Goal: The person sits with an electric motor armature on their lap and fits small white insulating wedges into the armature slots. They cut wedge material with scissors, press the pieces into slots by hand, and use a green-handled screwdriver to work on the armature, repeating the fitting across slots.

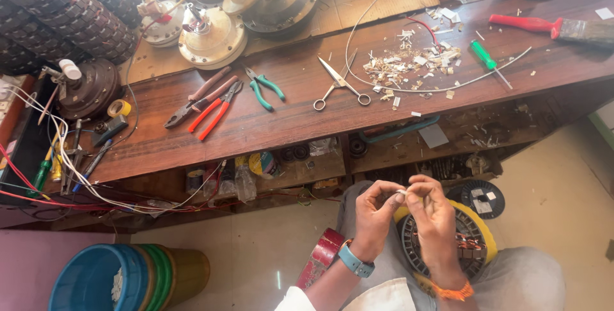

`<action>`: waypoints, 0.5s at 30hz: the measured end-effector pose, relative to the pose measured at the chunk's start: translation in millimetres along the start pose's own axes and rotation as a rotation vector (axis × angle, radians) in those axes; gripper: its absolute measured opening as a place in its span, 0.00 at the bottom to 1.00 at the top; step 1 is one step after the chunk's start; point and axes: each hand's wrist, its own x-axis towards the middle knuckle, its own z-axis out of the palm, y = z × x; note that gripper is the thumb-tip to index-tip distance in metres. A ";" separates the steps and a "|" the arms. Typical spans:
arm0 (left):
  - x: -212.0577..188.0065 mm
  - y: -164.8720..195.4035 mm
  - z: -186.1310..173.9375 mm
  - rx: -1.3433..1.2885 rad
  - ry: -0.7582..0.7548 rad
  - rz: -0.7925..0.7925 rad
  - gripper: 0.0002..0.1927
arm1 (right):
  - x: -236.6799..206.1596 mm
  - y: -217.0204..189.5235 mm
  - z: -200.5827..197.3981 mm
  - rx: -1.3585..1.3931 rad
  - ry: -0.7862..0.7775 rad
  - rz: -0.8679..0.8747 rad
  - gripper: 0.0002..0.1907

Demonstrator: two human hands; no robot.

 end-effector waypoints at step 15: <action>-3.0 27.2 4.8 0.494 -0.036 0.272 0.03 | -1.2 -27.5 5.6 -0.708 0.075 -0.265 0.10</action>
